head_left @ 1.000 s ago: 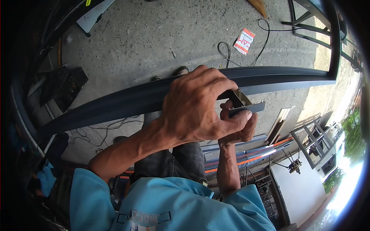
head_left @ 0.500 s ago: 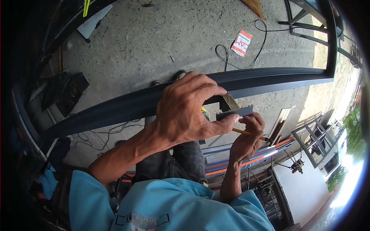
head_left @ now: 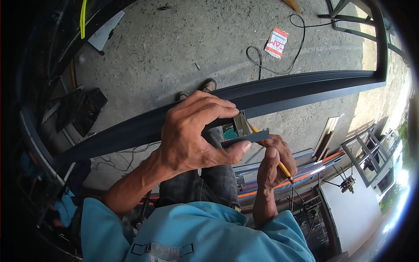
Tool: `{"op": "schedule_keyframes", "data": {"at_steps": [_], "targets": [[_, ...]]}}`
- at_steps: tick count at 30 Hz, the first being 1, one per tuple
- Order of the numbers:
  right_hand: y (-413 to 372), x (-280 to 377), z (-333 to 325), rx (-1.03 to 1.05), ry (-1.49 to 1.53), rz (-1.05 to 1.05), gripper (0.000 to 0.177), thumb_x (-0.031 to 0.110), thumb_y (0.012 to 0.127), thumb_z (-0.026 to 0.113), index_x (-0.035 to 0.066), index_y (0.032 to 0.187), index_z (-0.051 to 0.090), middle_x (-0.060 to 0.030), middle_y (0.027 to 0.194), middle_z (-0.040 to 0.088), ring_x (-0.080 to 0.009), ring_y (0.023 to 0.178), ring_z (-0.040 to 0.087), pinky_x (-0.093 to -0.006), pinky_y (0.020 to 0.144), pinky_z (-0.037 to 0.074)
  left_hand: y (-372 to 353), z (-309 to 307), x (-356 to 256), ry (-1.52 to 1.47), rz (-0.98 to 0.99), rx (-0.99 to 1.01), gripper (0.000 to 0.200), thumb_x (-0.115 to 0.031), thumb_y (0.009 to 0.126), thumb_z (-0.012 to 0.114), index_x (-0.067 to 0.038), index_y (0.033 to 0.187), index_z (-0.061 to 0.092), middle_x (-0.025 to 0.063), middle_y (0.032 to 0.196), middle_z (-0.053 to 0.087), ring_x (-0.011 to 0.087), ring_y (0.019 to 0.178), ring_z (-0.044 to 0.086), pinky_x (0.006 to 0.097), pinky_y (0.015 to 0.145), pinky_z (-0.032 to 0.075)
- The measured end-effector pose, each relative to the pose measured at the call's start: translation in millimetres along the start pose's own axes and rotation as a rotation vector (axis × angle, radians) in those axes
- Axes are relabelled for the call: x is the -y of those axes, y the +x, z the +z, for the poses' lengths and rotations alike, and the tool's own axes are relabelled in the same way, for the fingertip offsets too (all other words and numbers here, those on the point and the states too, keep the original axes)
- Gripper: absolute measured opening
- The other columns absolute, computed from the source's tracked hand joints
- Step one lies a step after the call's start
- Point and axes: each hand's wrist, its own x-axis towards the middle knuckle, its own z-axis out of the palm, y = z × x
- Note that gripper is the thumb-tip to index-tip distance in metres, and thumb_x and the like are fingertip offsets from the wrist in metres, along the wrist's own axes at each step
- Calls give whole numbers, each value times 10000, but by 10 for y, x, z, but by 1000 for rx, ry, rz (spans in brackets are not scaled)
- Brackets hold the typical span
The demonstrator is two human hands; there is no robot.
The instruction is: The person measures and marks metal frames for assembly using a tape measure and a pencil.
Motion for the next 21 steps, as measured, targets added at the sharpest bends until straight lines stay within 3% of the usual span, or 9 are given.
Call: {"op": "schedule_keyframes", "data": {"at_steps": [4,21], "targets": [[139,24,62,39,-49,-124,76,-4,782,619,-77,802,624,-155,730,633,-272,661,620,-328,632,495,-10,10,-4,-3,-2,11,421,-267,604,777,19,876,631,142,892,653,280,867,624,368,771,502],[184,27,8,116,-58,-151,55,-51,750,622,-61,804,617,-146,709,628,-258,638,622,-324,594,495,-11,11,5,13,-7,15,456,-337,621,785,13,867,629,136,906,659,291,895,623,377,790,502]]}}
